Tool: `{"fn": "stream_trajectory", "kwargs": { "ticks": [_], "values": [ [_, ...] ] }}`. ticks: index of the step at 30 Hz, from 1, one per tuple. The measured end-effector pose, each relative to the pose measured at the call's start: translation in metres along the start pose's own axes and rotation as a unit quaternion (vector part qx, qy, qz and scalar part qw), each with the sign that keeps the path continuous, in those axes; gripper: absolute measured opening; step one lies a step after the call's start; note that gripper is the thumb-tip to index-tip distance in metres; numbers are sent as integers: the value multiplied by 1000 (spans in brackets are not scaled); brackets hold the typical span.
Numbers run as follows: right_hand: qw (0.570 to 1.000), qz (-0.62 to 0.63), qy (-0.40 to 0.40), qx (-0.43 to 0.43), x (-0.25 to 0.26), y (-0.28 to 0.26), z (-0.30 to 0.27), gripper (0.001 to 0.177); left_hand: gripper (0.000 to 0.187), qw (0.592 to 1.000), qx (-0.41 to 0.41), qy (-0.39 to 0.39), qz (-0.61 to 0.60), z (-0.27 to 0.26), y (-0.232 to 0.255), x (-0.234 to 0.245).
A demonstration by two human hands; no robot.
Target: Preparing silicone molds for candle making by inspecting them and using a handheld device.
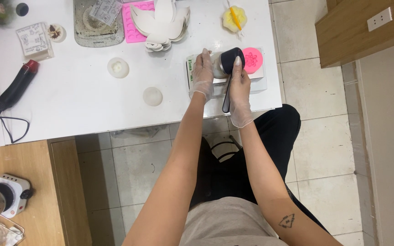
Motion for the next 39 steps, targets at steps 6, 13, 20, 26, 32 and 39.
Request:
{"fn": "stream_trajectory", "kwargs": {
  "ticks": [6, 13, 20, 26, 32, 39],
  "values": [
    [1000, 8, 3, 16, 1, 3, 4, 73, 65, 1000, 2, 2, -3, 2, -4, -2],
    [999, 23, -2, 27, -1, 1, 3, 68, 64, 1000, 11, 0, -6, -3, -1, 0],
    [997, 50, -21, 56, -5, -8, 0, 66, 64, 1000, 8, -3, 10, -1, 0, 0],
    [1000, 23, -1, 5, -1, 0, -2, 66, 65, 1000, 4, 7, 12, -2, 0, 2],
    [1000, 22, -2, 16, -1, 0, 0, 67, 64, 1000, 8, 0, 11, -6, 1, 2],
    [1000, 13, 1, 0, -1, -1, -4, 70, 63, 1000, 4, 4, 2, -7, 3, 3]
  ]
}}
Point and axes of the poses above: each hand's wrist, its own z-axis towards the middle knuckle, its own x-axis out of the back of the hand, y = z × x, the point moved 10 cm from there along z, towards the middle knuckle, and after that the axes turned 11 degrees about z, right-handed, at the moved point
